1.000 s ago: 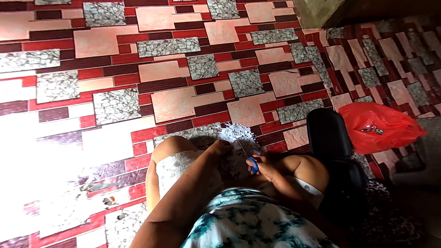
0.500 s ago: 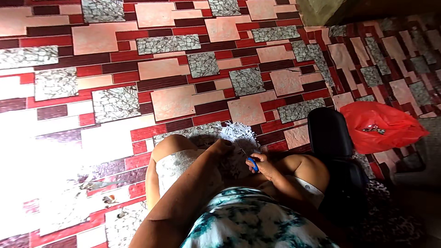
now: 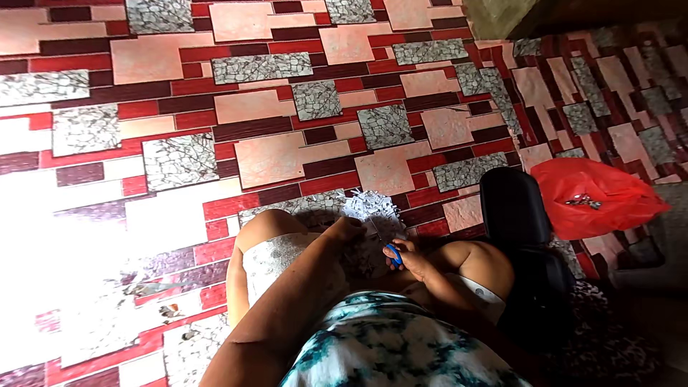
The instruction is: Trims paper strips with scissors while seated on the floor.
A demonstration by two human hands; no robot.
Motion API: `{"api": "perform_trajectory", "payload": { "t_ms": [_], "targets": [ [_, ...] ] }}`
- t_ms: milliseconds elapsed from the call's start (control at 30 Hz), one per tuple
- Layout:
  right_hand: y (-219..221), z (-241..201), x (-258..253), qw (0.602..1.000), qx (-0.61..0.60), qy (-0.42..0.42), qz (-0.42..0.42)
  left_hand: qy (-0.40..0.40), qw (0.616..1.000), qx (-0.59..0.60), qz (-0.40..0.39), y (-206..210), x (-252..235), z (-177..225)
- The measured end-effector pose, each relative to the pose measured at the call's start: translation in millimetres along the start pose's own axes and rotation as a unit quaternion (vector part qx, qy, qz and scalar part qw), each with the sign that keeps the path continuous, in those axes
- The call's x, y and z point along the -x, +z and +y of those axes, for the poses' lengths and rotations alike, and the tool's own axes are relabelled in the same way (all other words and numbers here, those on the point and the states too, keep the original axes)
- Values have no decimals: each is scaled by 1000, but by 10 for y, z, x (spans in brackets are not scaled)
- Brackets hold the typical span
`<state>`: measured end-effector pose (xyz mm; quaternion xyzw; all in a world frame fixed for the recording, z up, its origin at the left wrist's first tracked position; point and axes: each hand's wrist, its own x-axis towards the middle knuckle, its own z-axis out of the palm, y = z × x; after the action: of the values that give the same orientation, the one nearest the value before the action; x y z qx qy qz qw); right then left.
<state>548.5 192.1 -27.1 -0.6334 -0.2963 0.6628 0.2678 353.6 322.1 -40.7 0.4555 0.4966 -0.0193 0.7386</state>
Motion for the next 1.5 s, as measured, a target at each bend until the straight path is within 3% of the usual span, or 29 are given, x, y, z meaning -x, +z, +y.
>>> {"api": "perform_trajectory", "payload": {
  "t_ms": [467, 567, 733, 1200, 1333, 1500],
  "targets": [
    [20, -3, 15, 999, 19, -44, 19, -2, 1000, 4, 2, -10, -2, 15],
    [24, -15, 16, 999, -1, -21, 43, -1, 1000, 7, 5, -10, -3, 14],
    [6, 5, -2, 1000, -12, 5, 9, 2, 1000, -3, 9, -18, -20, -6],
    [39, -2, -4, 998, 22, -45, 24, -1, 1000, 10, 6, 3, -28, 7],
    [28, -22, 4, 999, -5, -19, 43, -1, 1000, 13, 10, 6, -45, -9],
    [31, -15, 15, 1000, -13, 8, -1, -6, 1000, 27, 8, 6, -47, 0]
  ]
}}
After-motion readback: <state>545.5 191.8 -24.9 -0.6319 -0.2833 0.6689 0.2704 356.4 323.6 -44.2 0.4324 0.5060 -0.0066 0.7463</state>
